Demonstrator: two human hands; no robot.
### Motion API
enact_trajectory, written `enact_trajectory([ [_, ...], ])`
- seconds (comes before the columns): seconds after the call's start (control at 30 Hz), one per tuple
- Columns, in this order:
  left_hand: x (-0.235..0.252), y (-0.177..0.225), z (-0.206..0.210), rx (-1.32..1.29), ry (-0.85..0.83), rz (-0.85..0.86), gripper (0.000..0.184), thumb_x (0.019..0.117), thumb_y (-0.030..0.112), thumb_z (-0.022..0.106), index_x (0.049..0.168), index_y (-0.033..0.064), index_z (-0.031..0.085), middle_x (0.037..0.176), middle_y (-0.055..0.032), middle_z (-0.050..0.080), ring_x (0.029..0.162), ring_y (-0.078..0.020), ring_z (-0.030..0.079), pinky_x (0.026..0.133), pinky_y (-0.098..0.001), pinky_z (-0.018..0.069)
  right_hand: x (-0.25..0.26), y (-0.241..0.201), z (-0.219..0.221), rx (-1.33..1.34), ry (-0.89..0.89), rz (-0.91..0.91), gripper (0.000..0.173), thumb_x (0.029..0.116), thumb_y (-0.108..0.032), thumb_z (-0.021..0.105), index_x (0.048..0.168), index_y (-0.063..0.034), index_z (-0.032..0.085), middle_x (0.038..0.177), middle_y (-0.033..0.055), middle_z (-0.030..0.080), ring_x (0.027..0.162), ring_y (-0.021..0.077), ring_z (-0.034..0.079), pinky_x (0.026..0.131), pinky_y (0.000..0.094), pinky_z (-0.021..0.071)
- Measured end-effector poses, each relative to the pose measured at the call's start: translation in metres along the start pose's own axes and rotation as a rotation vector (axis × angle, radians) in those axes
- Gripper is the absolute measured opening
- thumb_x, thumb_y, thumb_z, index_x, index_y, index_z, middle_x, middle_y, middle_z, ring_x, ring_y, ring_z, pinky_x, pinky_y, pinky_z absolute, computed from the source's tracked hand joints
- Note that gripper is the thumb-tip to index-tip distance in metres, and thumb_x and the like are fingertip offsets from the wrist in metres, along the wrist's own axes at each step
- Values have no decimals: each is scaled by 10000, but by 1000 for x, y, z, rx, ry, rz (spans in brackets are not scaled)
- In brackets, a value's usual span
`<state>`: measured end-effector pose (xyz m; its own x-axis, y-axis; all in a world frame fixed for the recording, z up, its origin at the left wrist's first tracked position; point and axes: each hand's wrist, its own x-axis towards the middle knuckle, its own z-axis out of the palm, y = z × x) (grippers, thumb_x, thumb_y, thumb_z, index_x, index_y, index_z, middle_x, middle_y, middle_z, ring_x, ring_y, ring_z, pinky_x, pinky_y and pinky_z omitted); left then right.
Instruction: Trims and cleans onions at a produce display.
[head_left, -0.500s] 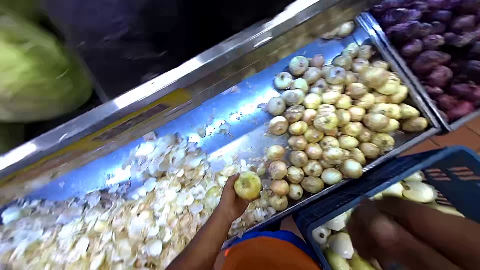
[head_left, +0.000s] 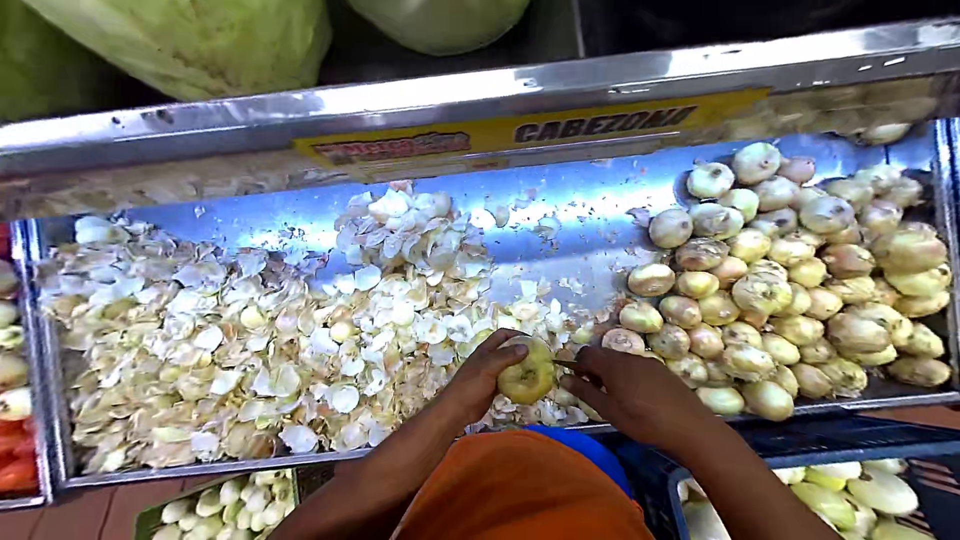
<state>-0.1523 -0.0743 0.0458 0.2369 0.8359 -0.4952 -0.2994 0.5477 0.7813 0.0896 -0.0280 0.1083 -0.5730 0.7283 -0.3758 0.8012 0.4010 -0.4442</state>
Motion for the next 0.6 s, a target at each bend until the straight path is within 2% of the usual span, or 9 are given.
enact_trajectory([
  [0.07, -3, 2, -7, 82, -39, 48, 485, 977, 477, 570, 1311, 128, 597, 1146, -141, 679, 1014, -252, 671, 893, -459, 563, 11, -8, 1, -53, 23, -16, 630, 875, -785, 569, 997, -182, 704, 809, 19, 654, 742, 224, 658, 670, 520, 553],
  [0.13, -3, 6, -10, 158, -51, 89, 485, 1024, 508, 497, 1280, 113, 611, 1127, -127, 680, 1015, -237, 669, 902, -452, 560, 16, -14, 5, -108, 116, -86, 677, 804, -836, 593, 873, -168, 686, 709, 9, 614, 659, 209, 634, 596, 496, 534],
  [0.2, -1, 11, -9, 222, -28, 109, 523, 1034, 546, 448, 1248, 105, 630, 1073, -110, 694, 972, -215, 682, 876, -435, 573, 20, -16, 12, -197, 257, -182, 701, 803, -855, 555, 740, -163, 647, 608, 3, 574, 572, 203, 623, 514, 471, 518],
  [0.3, -2, 17, -7, 271, 8, 94, 551, 1031, 593, 413, 1197, 126, 653, 1019, -91, 697, 919, -202, 685, 825, -434, 577, 21, -15, 28, -278, 405, -355, 698, 908, -793, 468, 620, -164, 558, 511, -10, 479, 461, 175, 548, 425, 404, 453],
  [0.4, 0, 24, -6, 190, 26, 71, 605, 1009, 651, 420, 1216, 130, 649, 1048, -102, 698, 933, -221, 687, 820, -445, 581, 8, -21, 35, -260, 239, -514, 653, 973, -709, 457, 658, -149, 578, 549, 11, 527, 509, 195, 596, 461, 421, 501],
  [0.47, 0, 29, -7, 58, 25, 31, 625, 1019, 635, 411, 1288, 106, 608, 1110, -127, 688, 980, -241, 683, 851, -447, 576, 1, -23, 35, -261, 40, -503, 633, 993, -681, 452, 712, -132, 591, 588, 42, 553, 548, 235, 613, 490, 450, 492],
  [0.53, -1, 33, -9, -44, 18, -2, 650, 1024, 639, 413, 1370, 110, 560, 1172, -136, 680, 1024, -249, 682, 878, -444, 576, -3, -24, 26, -260, -144, -295, 415, 1006, -475, 568, 873, -94, 663, 753, 111, 663, 712, 319, 691, 601, 537, 542],
  [0.57, -2, 34, -11, -73, 14, -12, 650, 1024, 637, 420, 1393, 116, 543, 1189, -139, 676, 1035, -252, 682, 882, -442, 577, -4, -26, 19, -241, -182, -164, 276, 999, -353, 603, 966, -91, 686, 848, 128, 698, 797, 345, 710, 664, 572, 555],
  [0.6, -3, 35, -12, -91, 13, -20, 641, 1026, 628, 429, 1399, 119, 541, 1196, -141, 674, 1040, -254, 682, 885, -442, 578, -4, -26, 13, -212, -151, -81, 223, 991, -321, 625, 1010, -111, 701, 881, 111, 706, 814, 330, 711, 684, 570, 564],
])
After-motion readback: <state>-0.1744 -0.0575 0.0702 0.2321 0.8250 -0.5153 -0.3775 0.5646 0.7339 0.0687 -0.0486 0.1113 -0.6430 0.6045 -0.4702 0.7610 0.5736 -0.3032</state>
